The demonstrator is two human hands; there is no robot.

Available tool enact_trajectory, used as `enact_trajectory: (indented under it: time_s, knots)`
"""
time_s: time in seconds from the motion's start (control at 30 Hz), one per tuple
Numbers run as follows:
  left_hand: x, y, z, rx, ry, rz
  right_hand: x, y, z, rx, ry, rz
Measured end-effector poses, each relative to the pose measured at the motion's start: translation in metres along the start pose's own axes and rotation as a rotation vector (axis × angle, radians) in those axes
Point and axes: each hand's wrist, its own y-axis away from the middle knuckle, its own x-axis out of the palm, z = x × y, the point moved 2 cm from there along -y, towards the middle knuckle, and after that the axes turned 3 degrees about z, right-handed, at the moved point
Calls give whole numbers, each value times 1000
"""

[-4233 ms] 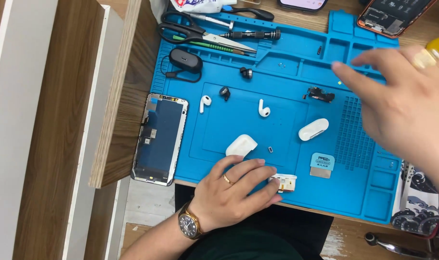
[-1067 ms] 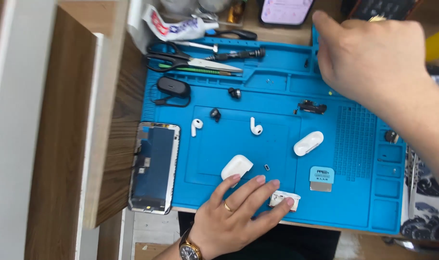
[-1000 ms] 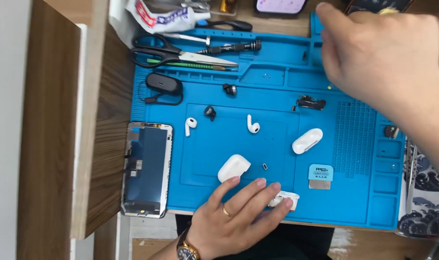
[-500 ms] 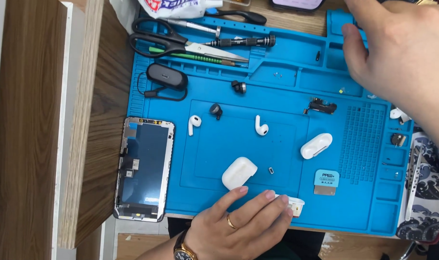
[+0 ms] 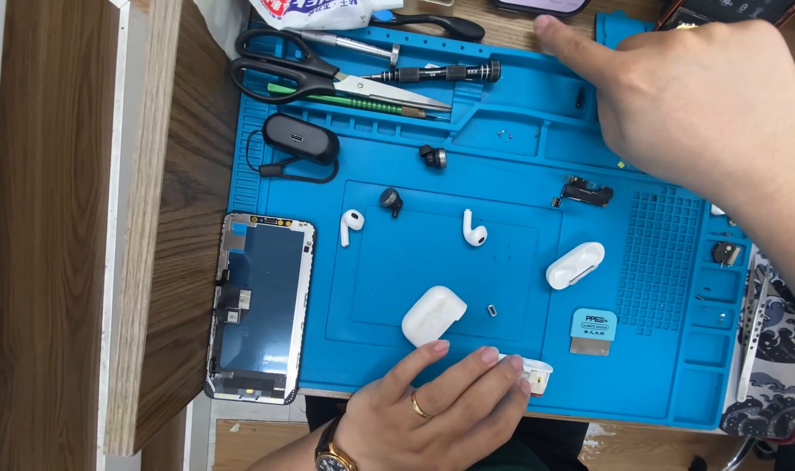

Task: The person disassembles a white wireless earbud charging case using tweezers, removes the internal circuit board, and then reassembles the case by placing the board back inside and closing the lid. The person also briefly interacts with a laptop keyboard during the process.

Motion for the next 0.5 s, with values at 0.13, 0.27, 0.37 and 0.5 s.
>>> enact_trajectory:
  time_s: [0.13,0.27,0.37,0.5]
  knots:
    - [2,1,0,7,-20,-6,1,-4,1,6,64,17]
    - [1,2,0,6,1,1,0,-3,-1,69,170,-85]
    - [2,3,0,19,0,17,1,-2,-3,86,176,-92]
    - [2,2,0,22,-8,23,0,-3,-4,76,144,-82]
